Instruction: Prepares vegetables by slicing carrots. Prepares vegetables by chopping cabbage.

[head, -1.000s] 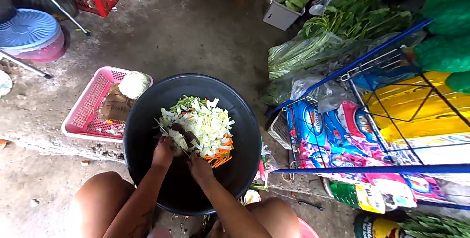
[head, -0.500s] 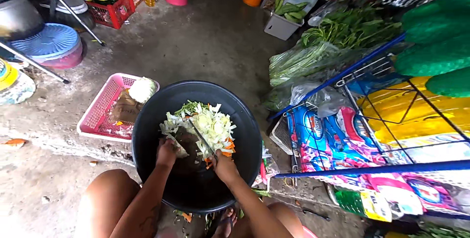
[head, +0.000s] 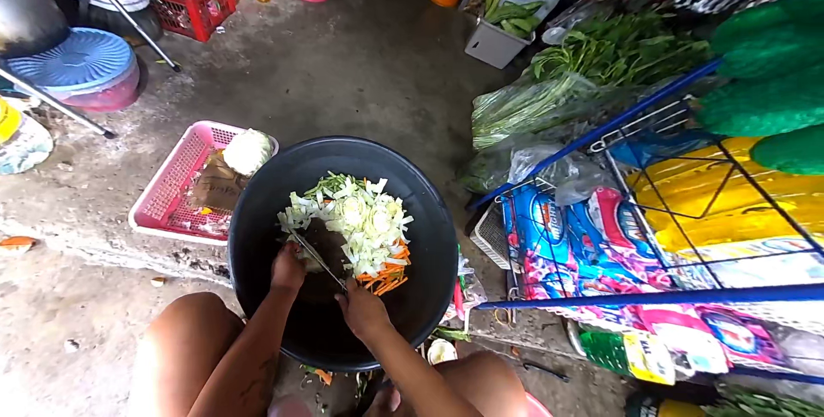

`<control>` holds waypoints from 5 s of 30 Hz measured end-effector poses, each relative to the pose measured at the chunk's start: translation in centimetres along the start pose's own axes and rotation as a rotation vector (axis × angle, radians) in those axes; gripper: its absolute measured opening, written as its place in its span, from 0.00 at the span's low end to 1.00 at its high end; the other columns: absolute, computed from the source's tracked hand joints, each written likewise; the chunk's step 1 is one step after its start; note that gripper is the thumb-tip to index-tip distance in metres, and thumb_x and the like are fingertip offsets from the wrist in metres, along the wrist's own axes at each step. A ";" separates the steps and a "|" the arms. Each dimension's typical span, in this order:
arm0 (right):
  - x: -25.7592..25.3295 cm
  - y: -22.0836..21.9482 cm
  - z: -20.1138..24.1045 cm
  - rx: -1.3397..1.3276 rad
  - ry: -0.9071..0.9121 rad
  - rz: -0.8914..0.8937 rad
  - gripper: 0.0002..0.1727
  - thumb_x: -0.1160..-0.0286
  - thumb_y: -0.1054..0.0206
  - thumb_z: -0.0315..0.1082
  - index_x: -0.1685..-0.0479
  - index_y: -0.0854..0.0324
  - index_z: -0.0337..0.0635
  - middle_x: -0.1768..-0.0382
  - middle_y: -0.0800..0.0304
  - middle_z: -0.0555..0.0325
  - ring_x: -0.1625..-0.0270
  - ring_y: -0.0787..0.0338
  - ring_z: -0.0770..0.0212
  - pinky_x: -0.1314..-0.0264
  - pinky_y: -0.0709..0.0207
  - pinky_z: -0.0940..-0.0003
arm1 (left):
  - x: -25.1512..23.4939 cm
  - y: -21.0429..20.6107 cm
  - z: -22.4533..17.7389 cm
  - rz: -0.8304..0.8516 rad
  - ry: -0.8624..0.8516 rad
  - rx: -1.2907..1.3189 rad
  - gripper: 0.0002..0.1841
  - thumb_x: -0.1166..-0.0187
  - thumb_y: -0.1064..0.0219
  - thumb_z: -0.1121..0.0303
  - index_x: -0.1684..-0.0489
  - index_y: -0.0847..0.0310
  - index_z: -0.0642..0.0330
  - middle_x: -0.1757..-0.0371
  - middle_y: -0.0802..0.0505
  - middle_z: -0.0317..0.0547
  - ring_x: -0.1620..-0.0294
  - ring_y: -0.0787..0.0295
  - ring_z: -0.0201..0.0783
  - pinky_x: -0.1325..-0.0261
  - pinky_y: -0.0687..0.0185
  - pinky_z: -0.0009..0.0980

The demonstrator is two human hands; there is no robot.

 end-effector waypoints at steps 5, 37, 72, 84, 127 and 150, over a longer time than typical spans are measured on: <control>-3.6 -1.5 1.0 -0.013 0.008 0.014 0.27 0.05 0.49 0.52 0.17 0.34 0.46 0.38 0.11 0.39 0.34 0.10 0.38 0.34 0.17 0.39 | 0.0 -0.2 0.0 0.003 0.019 -0.048 0.22 0.23 0.30 0.73 0.30 0.22 0.66 0.27 0.15 0.63 0.26 0.17 0.57 0.23 0.23 0.54; -0.1 -0.3 -1.0 0.017 0.052 0.017 0.29 0.06 0.49 0.55 0.18 0.32 0.47 0.40 0.10 0.40 0.34 0.10 0.39 0.33 0.18 0.38 | 0.0 0.5 0.5 -0.004 0.103 -0.052 0.25 0.20 0.29 0.68 0.26 0.24 0.69 0.24 0.18 0.66 0.20 0.23 0.58 0.17 0.29 0.52; 1.1 10.1 -13.4 -0.813 -0.019 -0.423 0.30 0.05 0.51 0.55 0.19 0.34 0.42 0.68 0.18 0.49 0.77 0.18 0.56 0.69 0.18 0.57 | -2.0 -1.5 -8.1 0.109 -0.283 0.037 0.23 0.10 0.41 0.66 0.18 0.28 0.62 0.28 0.13 0.61 0.26 0.16 0.56 0.21 0.26 0.54; 1.2 11.8 -13.1 -0.458 -0.091 -0.303 0.32 0.09 0.44 0.55 0.16 0.35 0.45 0.40 0.11 0.40 0.37 0.09 0.42 0.32 0.20 0.41 | -5.7 -1.1 -2.2 -0.180 0.105 -0.142 0.35 0.10 0.43 0.54 0.07 0.46 0.61 0.13 0.28 0.64 0.12 0.35 0.63 0.15 0.41 0.67; -9.8 16.1 14.9 -1.042 0.259 0.202 0.25 0.03 0.55 0.51 0.23 0.36 0.42 0.76 0.23 0.57 0.83 0.20 0.63 0.79 0.18 0.67 | -26.1 21.3 1.2 -0.179 0.060 0.541 0.43 0.22 0.29 0.42 0.10 0.42 0.53 0.26 0.17 0.67 0.28 0.18 0.61 0.29 0.22 0.62; -2.2 12.1 1.0 -0.430 0.370 -0.052 0.29 0.10 0.41 0.51 0.19 0.28 0.41 0.44 0.10 0.41 0.44 0.09 0.48 0.36 0.17 0.44 | -5.6 22.2 -3.1 -0.010 -0.197 1.357 0.35 0.15 0.65 0.29 0.25 0.29 0.40 0.36 0.10 0.46 0.38 0.10 0.51 0.43 0.12 0.59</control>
Point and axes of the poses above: each hand's wrist, its own x-axis away from the middle knuckle, its own y-axis out of the back of the hand, z = x × y, the point moved 6 cm from there along -x, towards the middle knuckle
